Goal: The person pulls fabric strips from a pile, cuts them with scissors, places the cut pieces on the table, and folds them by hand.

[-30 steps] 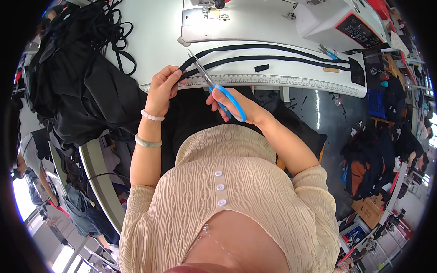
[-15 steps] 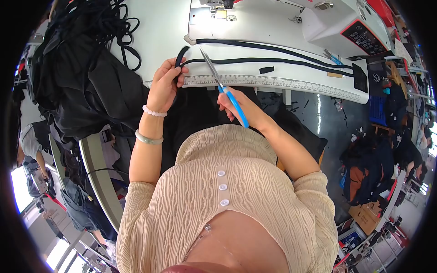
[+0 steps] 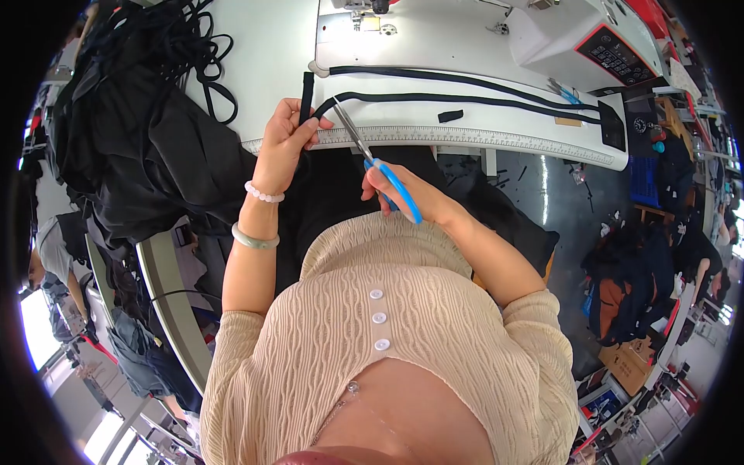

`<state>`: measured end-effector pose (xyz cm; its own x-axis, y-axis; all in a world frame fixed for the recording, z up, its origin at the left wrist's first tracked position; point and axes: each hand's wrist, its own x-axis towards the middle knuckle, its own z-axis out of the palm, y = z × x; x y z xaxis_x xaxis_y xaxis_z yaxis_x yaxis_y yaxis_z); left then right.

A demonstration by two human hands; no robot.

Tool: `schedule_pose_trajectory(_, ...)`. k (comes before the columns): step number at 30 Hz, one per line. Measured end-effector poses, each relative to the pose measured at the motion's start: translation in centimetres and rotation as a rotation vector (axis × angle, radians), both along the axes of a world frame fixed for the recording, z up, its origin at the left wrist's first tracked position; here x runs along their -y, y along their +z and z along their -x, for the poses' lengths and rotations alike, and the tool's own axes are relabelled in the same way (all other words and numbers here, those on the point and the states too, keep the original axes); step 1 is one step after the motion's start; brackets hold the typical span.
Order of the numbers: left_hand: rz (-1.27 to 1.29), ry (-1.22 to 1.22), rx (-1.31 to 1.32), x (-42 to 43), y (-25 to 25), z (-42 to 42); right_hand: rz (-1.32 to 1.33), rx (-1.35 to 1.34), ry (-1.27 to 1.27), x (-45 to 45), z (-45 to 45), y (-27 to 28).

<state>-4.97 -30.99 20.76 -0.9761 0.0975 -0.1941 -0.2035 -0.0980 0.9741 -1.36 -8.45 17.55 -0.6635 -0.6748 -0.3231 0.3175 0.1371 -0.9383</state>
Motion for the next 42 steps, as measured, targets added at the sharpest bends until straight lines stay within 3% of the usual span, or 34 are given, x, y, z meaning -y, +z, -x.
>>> schedule_pose_trajectory(8,0.006,0.006,0.027,0.2,0.2,0.0,-0.113,0.109,-0.225,1.3,0.5,1.6)
schedule_pose_trajectory(14,-0.011,-0.099,0.053,-0.2,1.2,-0.7,0.078,-0.201,-0.469,2.8,1.9,2.8)
schedule_pose_trajectory(19,0.061,-0.226,0.046,-1.4,1.6,-1.8,0.183,-0.119,-0.582,3.4,2.2,4.5)
schedule_pose_trajectory(22,0.032,-0.2,0.061,-2.0,2.5,-2.1,0.206,-0.196,-0.626,3.3,2.0,4.6)
schedule_pose_trajectory(26,0.185,-0.215,0.04,-2.0,2.3,-2.0,0.167,-0.317,-0.709,2.9,1.6,4.3)
schedule_pose_trajectory(31,0.161,-0.081,0.019,-2.4,2.6,-1.9,0.032,-0.244,-0.548,-0.3,-0.6,3.4)
schedule_pose_trajectory(34,0.106,-0.029,0.012,-2.6,2.7,-1.8,-0.095,-0.433,-0.277,-2.5,-2.7,1.5)
schedule_pose_trajectory(35,0.099,-0.028,0.008,-2.7,2.7,-1.8,-0.227,-0.197,-0.186,-3.0,-3.4,1.7)
schedule_pose_trajectory(42,0.085,-0.074,-0.008,-3.5,2.6,-2.0,-0.309,-0.32,-0.177,-1.9,-3.6,2.6)
